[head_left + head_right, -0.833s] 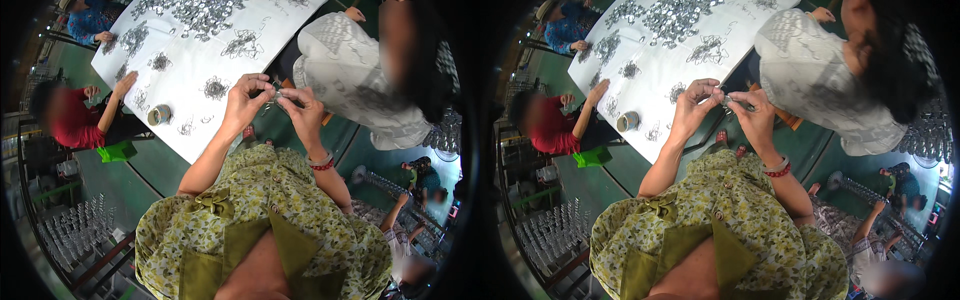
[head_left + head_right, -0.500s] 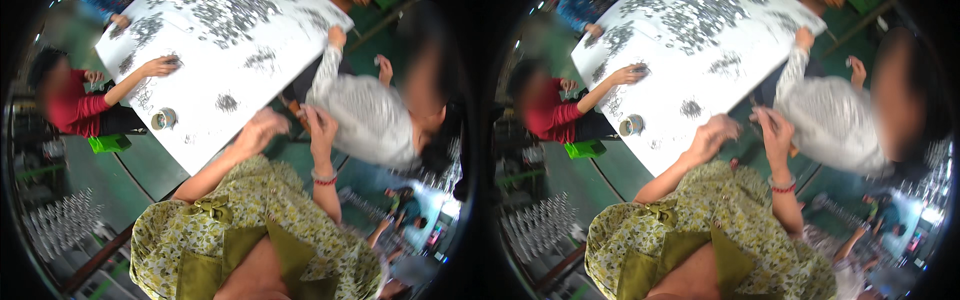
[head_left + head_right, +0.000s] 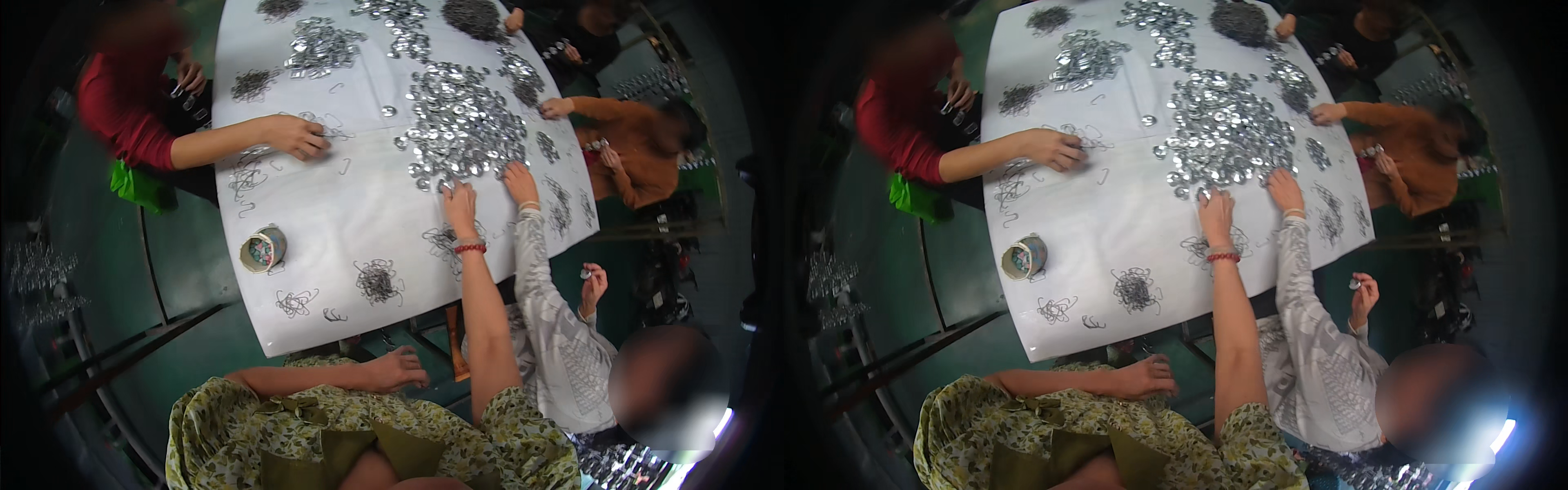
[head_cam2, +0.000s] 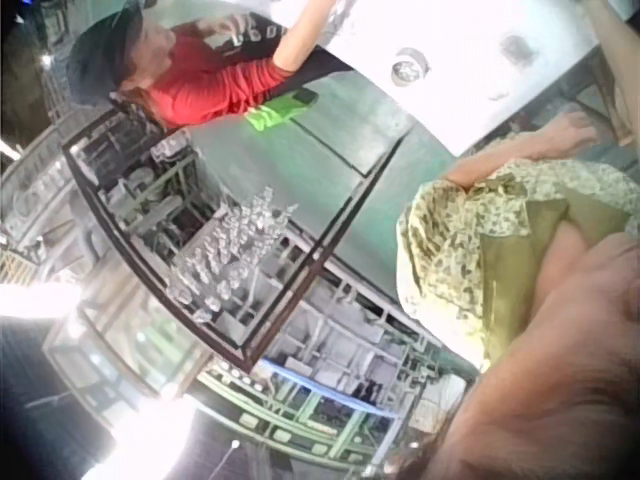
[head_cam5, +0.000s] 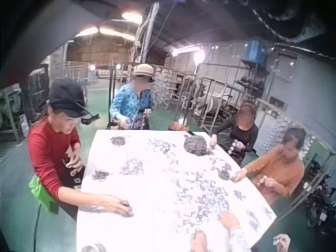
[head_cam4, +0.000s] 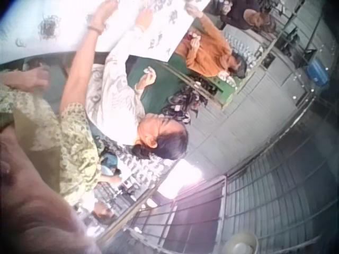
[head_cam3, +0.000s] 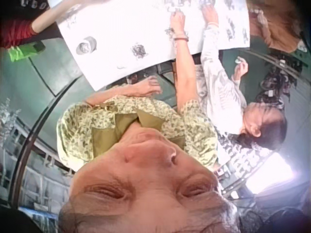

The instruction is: The person sits at a table with several others and assembles decorative hanging ornaments by hand. They pick up small silver discs and wire loops, attach them together, and hang the finished pieces on a nearby metal rack. The process is repetitive and involves fine manual dexterity.

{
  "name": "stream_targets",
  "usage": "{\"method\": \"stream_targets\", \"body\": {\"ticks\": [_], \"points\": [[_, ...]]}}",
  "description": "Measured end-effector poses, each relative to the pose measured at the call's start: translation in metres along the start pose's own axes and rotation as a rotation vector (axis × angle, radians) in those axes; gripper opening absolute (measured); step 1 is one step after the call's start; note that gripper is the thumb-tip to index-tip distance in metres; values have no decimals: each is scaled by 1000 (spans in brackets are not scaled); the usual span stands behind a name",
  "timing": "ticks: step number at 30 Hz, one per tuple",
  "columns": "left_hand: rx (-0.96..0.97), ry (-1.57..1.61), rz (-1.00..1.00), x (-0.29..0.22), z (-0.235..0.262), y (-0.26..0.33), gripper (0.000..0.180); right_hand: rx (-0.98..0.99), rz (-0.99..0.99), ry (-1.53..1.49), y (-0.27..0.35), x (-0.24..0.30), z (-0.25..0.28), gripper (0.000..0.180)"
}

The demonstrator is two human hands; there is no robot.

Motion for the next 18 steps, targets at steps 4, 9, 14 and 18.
{"method": "stream_targets", "body": {"ticks": [4,9,14,18], "points": [[-54,-17,19,9,-2,14,9,8,107,247,-24,-13,-34,21],[-129,25,-29,2,-5,9,9,-1,5,45,5,21,7,19],[-232,118,-13,-24,-7,-9,9,132,-413,-1194,100,13,50,23],[-263,107,77,-43,-6,-24,9,129,-563,-1483,201,55,133,27]]}}
Point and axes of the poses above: each hand's wrist, its own y-axis away from the middle knuckle, its own z-axis out of the back of the hand, x = y × z, the point moved 1 cm from there along -y, towards the middle knuckle, and after that the axes turned 1 degree about x, right-handed, at the moved point
